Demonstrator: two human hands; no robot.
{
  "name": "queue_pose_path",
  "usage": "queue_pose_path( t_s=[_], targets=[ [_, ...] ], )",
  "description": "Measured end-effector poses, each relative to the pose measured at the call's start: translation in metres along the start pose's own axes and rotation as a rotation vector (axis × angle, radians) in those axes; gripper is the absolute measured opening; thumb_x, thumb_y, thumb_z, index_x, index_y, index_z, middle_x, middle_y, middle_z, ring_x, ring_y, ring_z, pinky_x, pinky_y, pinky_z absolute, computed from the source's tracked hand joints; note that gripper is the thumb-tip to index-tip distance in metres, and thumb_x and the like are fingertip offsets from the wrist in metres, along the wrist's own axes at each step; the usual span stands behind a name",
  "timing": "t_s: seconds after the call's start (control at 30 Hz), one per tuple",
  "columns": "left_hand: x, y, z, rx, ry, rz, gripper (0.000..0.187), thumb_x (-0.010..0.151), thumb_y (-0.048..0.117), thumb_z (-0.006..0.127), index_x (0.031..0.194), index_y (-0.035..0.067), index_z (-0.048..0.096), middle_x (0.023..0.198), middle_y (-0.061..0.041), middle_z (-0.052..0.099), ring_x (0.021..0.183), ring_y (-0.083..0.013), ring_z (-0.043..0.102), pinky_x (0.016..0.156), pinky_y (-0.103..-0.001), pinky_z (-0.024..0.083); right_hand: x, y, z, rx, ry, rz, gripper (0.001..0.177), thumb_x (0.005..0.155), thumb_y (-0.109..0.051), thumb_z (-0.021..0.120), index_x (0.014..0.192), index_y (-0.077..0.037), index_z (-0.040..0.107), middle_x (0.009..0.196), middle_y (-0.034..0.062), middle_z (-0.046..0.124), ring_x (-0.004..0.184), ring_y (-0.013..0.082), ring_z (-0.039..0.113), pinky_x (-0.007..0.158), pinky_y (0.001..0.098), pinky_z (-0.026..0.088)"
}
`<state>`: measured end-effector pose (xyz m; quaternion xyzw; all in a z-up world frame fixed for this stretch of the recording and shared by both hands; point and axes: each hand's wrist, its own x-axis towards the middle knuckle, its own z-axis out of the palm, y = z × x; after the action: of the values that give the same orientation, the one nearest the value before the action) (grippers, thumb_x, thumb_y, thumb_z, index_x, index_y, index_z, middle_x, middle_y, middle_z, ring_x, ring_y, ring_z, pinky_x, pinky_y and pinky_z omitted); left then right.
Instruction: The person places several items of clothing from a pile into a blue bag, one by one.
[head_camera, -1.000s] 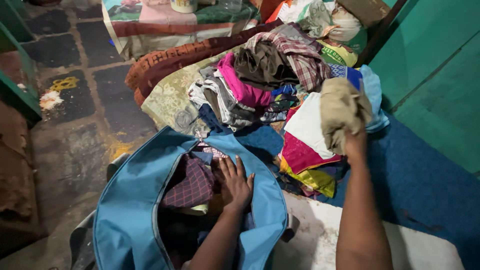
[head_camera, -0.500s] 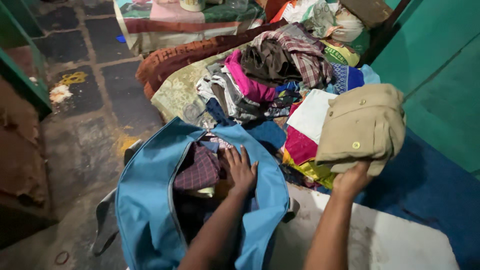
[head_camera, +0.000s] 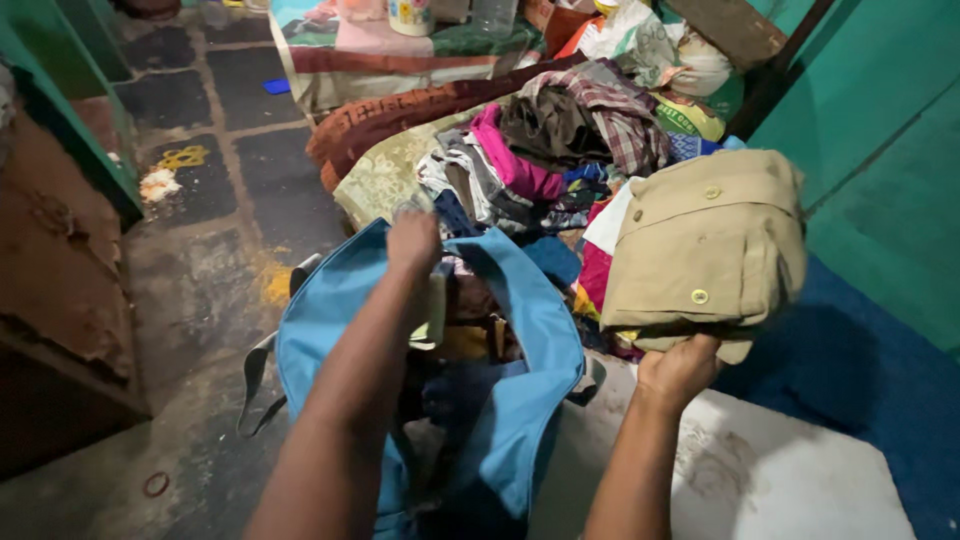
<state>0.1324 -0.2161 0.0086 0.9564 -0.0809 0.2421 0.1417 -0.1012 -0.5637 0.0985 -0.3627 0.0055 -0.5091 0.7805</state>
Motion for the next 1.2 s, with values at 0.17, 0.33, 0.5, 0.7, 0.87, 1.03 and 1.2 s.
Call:
queue_pose_path(
  t_s=[0.17, 0.33, 0.5, 0.7, 0.87, 1.03, 1.2],
  targets=[
    [0.026, -0.056, -0.059, 0.016, -0.403, -0.252, 0.028, 0.082, 0.024, 0.07, 0.103, 0.008, 0.078, 0.113, -0.019, 0.074, 0.103, -0.0356, 0.073, 0.085, -0.047, 0.059, -0.006, -0.007, 0.005, 0.02, -0.008, 0.036, 0.044, 0.1, -0.023, 0.066, 0.135, 0.003, 0.059, 0.136, 0.0102, 0.063, 0.123, 0.0222, 0.064, 0.108, 0.0383, 0.052],
    [-0.027, -0.033, -0.069, 0.128, -0.579, -0.209, 0.054, 0.073, 0.047, 0.085, 0.111, 0.009, 0.077, 0.123, -0.016, 0.07, 0.116, -0.0361, 0.064, 0.094, -0.045, 0.054, -0.023, -0.011, 0.018, 0.076, -0.045, 0.035, 0.047, 0.1, -0.025, 0.065, 0.136, 0.004, 0.057, 0.138, 0.0108, 0.062, 0.125, 0.0221, 0.063, 0.112, 0.038, 0.051],
    [-0.027, -0.012, -0.037, 0.319, -0.559, -0.205, 0.036, 0.087, 0.04, 0.069, 0.112, 0.016, 0.077, 0.12, -0.008, 0.07, 0.111, -0.0337, 0.065, 0.08, -0.062, 0.055, -0.034, 0.002, 0.017, -0.009, 0.055, 0.096, 0.042, 0.098, -0.019, 0.063, 0.13, 0.007, 0.06, 0.132, 0.0148, 0.064, 0.118, 0.0261, 0.066, 0.104, 0.0408, 0.056],
    [-0.002, -0.055, 0.011, 0.447, -0.423, -0.034, 0.022, 0.092, 0.024, 0.061, 0.092, 0.018, 0.083, 0.099, -0.006, 0.081, 0.09, -0.0244, 0.079, 0.068, -0.043, 0.062, -0.057, 0.029, 0.018, 0.046, -0.019, 0.122, 0.037, 0.101, -0.016, 0.062, 0.132, 0.004, 0.059, 0.134, 0.014, 0.063, 0.12, 0.0266, 0.065, 0.106, 0.0385, 0.054],
    [0.02, -0.07, -0.047, 0.305, -0.337, 0.105, 0.022, 0.085, 0.026, 0.062, 0.089, 0.015, 0.081, 0.095, -0.012, 0.079, 0.088, -0.0279, 0.077, 0.069, -0.041, 0.059, -0.071, 0.077, -0.009, -0.795, -0.223, -0.118, 0.034, 0.109, -0.021, 0.063, 0.137, -0.002, 0.056, 0.134, 0.0126, 0.063, 0.119, 0.0256, 0.063, 0.103, 0.0351, 0.053],
    [0.052, -0.04, -0.094, 0.26, -0.274, 0.176, 0.029, 0.088, 0.033, 0.061, 0.089, 0.012, 0.081, 0.093, -0.015, 0.077, 0.088, -0.0311, 0.076, 0.07, -0.044, 0.059, -0.111, 0.145, -0.012, -0.954, -0.271, 0.42, 0.051, 0.1, -0.027, 0.058, 0.143, -0.001, 0.047, 0.135, 0.0237, 0.06, 0.119, 0.0394, 0.059, 0.097, 0.0438, 0.049],
    [0.068, -0.024, -0.112, 0.25, -0.322, 0.173, 0.031, 0.082, 0.038, 0.067, 0.09, 0.011, 0.079, 0.096, -0.016, 0.076, 0.09, -0.0316, 0.075, 0.072, -0.046, 0.059, -0.168, 0.184, -0.001, -1.037, -1.148, -0.463, 0.054, 0.094, -0.019, 0.058, 0.144, -0.001, 0.054, 0.15, 0.0253, 0.049, 0.144, 0.0434, 0.043, 0.121, 0.051, 0.035]
  ],
)
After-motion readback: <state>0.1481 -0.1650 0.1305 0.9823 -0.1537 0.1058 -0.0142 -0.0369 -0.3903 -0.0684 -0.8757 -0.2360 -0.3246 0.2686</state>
